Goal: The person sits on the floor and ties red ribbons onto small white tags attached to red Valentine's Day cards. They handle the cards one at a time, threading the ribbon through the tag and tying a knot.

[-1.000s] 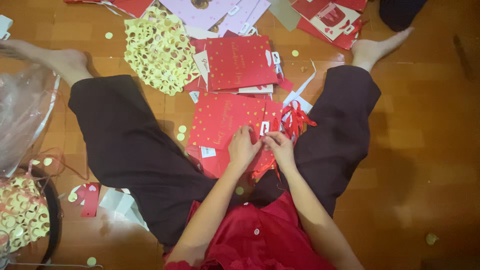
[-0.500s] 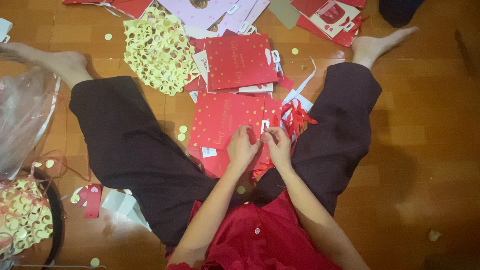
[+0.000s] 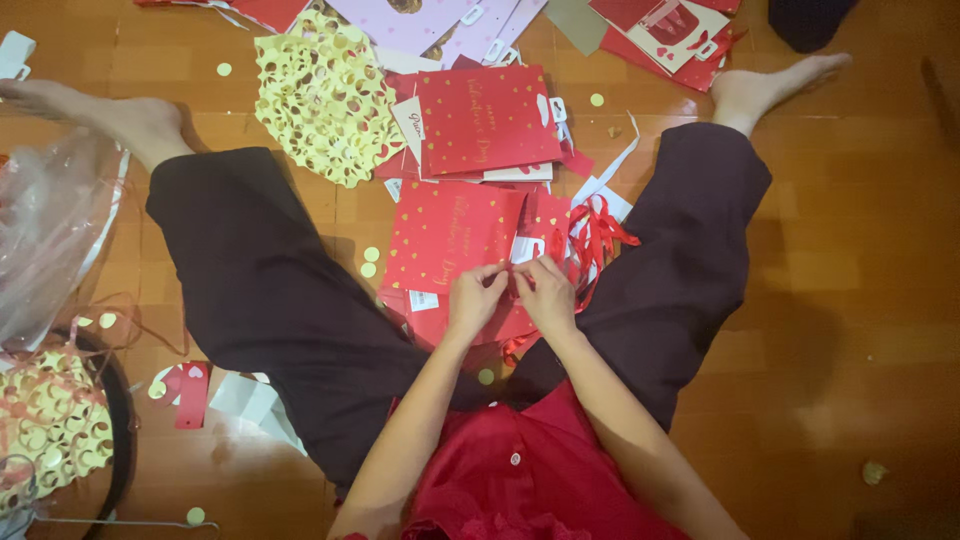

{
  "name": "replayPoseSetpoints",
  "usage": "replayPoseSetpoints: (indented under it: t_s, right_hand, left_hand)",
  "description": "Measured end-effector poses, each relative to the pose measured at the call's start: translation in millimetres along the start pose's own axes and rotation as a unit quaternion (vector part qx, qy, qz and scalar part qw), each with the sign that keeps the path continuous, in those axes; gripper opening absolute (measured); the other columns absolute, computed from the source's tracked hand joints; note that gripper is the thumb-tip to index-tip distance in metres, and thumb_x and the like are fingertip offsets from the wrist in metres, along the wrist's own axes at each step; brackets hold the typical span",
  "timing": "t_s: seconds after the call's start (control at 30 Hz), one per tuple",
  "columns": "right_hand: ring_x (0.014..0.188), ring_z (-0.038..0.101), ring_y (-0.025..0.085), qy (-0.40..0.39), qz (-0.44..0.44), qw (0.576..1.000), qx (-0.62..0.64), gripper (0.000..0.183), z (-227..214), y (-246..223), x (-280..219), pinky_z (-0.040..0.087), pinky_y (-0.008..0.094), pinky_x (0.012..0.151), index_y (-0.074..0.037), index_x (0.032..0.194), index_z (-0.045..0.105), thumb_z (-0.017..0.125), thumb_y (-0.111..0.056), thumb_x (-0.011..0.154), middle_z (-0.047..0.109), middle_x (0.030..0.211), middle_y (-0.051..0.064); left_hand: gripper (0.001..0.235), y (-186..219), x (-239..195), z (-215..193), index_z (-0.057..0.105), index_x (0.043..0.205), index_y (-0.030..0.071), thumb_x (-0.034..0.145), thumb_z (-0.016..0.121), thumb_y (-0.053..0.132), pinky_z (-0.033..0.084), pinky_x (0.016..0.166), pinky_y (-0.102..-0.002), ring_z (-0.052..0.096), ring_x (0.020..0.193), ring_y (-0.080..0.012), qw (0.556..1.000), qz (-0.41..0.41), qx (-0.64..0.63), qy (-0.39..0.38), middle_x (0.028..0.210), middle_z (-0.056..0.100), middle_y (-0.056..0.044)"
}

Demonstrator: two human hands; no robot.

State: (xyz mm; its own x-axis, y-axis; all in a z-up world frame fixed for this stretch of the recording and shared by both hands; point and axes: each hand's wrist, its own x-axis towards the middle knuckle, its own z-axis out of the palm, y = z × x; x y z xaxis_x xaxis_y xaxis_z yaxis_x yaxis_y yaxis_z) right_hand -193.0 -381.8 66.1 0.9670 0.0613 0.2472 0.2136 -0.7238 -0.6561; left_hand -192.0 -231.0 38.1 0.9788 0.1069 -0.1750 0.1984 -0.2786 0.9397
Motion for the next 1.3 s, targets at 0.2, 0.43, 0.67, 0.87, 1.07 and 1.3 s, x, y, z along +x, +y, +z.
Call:
replayPoseSetpoints:
  t_s: [0.2, 0.43, 0.67, 0.87, 1.07, 1.3]
  right_hand:
    - [0.080, 0.071, 0.028, 0.020, -0.002, 1.000, 0.007, 0.008, 6, -1, 5, 0.055, 0.040, 0.069, -0.009, 0.094, 0.070, 0.073, -0.014, 0.089, 0.068, 0.095, 0.006]
    - [0.082, 0.069, 0.033, -0.013, 0.001, 0.999, -0.030, 0.007, 4, -4, 2, 0.053, 0.045, 0.070, -0.009, 0.096, 0.069, 0.070, -0.014, 0.091, 0.065, 0.097, 0.006]
    - [0.086, 0.070, 0.031, -0.012, 0.054, 0.998, 0.020, 0.009, 5, -5, 4, 0.053, 0.044, 0.072, -0.010, 0.096, 0.071, 0.069, -0.017, 0.092, 0.068, 0.096, 0.007]
    - [0.087, 0.071, 0.030, -0.024, 0.039, 0.996, 0.072, 0.012, 4, 8, 2, 0.054, 0.039, 0.075, -0.008, 0.101, 0.073, 0.070, -0.015, 0.093, 0.069, 0.094, 0.011]
    - [0.086, 0.070, 0.017, 0.139, 0.070, 0.973, 0.168, 0.011, 6, 45, 10, 0.055, 0.034, 0.078, -0.003, 0.102, 0.072, 0.066, -0.012, 0.099, 0.073, 0.095, 0.007]
    - [0.078, 0.066, 0.009, 0.168, 0.284, 0.858, 0.394, 0.016, -44, 129, 42, 0.057, 0.025, 0.069, -0.006, 0.111, 0.066, 0.056, -0.013, 0.102, 0.071, 0.095, 0.003]
  left_hand:
    - [0.032, 12, -5, -5, 0.077, 0.116, 0.008, 0.089, 0.072, 0.025, 0.057, 0.075, -0.032, 0.076, 0.084, -0.0215, 0.999, 0.040, 0.003, 0.011, 0.095, 0.077, -0.014]
    - [0.033, 17, -10, -1, 0.077, 0.118, 0.012, 0.089, 0.073, 0.027, 0.054, 0.068, -0.036, 0.071, 0.072, -0.0236, 0.995, 0.067, 0.064, 0.026, 0.091, 0.074, -0.012]
    - [0.029, 12, -9, -1, 0.077, 0.120, 0.013, 0.094, 0.070, 0.025, 0.054, 0.072, -0.039, 0.071, 0.080, -0.0298, 0.990, 0.090, 0.108, 0.028, 0.093, 0.073, -0.014]
    - [0.024, 7, -4, 5, 0.078, 0.109, 0.007, 0.094, 0.069, 0.024, 0.056, 0.077, -0.037, 0.077, 0.088, -0.0261, 0.995, 0.067, 0.037, 0.064, 0.097, 0.078, -0.012]
    - [0.017, -13, 6, 14, 0.061, 0.103, 0.003, 0.102, 0.057, 0.019, 0.058, 0.074, -0.035, 0.078, 0.083, -0.0208, 0.997, 0.013, -0.031, 0.072, 0.091, 0.079, -0.013]
    - [0.011, -43, 17, 22, 0.051, 0.108, 0.004, 0.106, 0.049, 0.015, 0.059, 0.071, -0.029, 0.076, 0.081, -0.0161, 0.984, -0.034, -0.167, 0.046, 0.094, 0.078, -0.012]
